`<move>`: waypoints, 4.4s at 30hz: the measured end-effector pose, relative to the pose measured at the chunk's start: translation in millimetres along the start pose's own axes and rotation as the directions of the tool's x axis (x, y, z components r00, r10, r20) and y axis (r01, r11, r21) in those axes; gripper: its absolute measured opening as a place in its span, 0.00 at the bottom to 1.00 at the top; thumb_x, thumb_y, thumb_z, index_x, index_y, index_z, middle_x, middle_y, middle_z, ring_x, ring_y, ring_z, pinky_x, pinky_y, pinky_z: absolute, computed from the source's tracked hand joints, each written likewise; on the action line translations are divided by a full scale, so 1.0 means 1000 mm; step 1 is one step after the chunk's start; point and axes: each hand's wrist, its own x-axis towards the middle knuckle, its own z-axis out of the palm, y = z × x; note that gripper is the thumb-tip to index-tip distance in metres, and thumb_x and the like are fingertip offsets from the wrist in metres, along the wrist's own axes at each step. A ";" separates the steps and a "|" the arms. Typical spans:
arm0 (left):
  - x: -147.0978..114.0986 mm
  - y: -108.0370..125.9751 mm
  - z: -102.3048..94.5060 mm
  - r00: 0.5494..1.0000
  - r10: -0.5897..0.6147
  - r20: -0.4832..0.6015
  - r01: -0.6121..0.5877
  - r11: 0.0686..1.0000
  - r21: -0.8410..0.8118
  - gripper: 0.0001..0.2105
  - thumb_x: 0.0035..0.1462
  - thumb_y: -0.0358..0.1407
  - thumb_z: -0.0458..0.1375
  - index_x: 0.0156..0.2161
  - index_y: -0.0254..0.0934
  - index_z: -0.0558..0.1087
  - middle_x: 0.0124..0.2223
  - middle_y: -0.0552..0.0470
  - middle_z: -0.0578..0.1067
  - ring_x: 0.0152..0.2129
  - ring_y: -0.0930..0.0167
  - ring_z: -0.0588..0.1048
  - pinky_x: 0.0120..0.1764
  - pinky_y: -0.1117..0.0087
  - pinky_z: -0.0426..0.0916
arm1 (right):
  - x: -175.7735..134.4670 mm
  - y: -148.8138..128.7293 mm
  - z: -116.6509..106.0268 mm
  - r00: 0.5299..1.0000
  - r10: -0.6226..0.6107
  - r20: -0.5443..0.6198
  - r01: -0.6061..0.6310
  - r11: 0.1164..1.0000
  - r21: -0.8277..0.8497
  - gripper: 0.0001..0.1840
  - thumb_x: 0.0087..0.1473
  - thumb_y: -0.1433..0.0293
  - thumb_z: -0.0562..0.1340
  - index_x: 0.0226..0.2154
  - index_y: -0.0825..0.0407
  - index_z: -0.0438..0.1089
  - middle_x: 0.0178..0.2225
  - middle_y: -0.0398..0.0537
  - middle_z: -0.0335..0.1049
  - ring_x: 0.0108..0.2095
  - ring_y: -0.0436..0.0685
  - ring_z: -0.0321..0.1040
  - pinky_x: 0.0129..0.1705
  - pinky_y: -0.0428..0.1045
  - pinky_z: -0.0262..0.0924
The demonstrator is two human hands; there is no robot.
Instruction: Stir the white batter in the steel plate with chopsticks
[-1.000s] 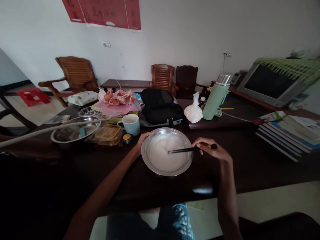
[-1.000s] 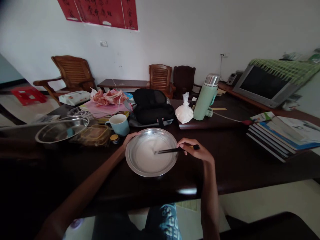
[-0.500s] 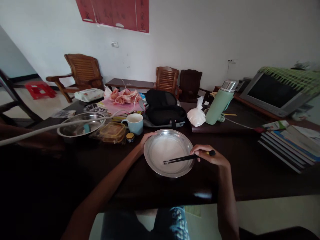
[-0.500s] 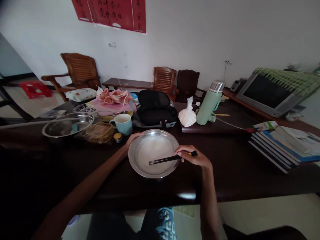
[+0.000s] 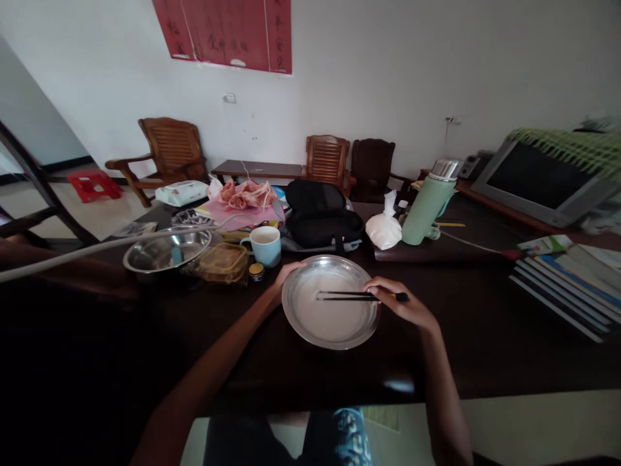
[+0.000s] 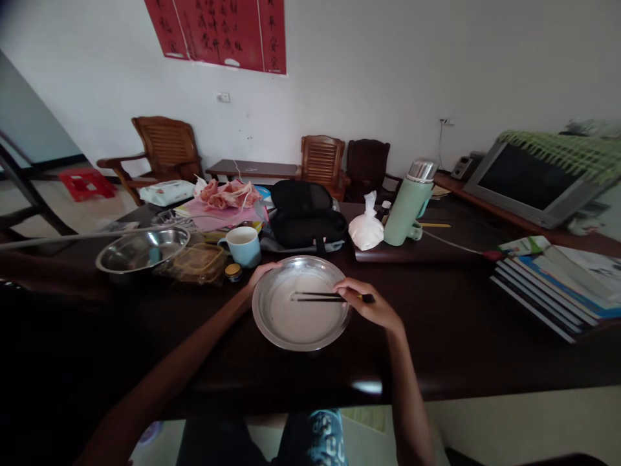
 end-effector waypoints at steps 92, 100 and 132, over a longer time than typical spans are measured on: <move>0.003 0.004 -0.005 0.990 0.109 -0.086 -0.103 0.992 0.067 0.03 0.44 0.29 0.61 0.23 0.32 0.76 0.18 0.53 0.74 0.16 0.71 0.69 0.27 0.71 0.63 | 0.012 0.007 0.008 0.992 0.020 -0.128 -0.012 0.998 0.059 0.18 0.60 0.56 0.57 0.33 0.52 0.73 0.31 0.45 0.71 0.25 0.50 0.66 0.31 0.47 0.62; 0.001 0.004 -0.003 0.998 0.070 -0.001 -0.070 0.997 0.043 0.05 0.46 0.29 0.58 0.24 0.32 0.77 0.20 0.51 0.76 0.18 0.70 0.70 0.28 0.70 0.63 | 0.011 0.003 0.015 1.000 -0.014 0.020 0.011 0.991 0.133 0.17 0.59 0.56 0.59 0.33 0.52 0.74 0.34 0.48 0.73 0.36 0.56 0.69 0.37 0.49 0.67; 0.005 0.001 -0.011 1.000 0.017 0.021 -0.018 0.998 0.054 0.07 0.50 0.33 0.59 0.27 0.31 0.78 0.22 0.48 0.77 0.19 0.69 0.72 0.28 0.69 0.65 | 0.009 0.001 0.010 0.999 -0.002 -0.049 0.006 0.997 0.071 0.17 0.59 0.56 0.58 0.31 0.51 0.73 0.31 0.48 0.75 0.35 0.59 0.72 0.41 0.52 0.64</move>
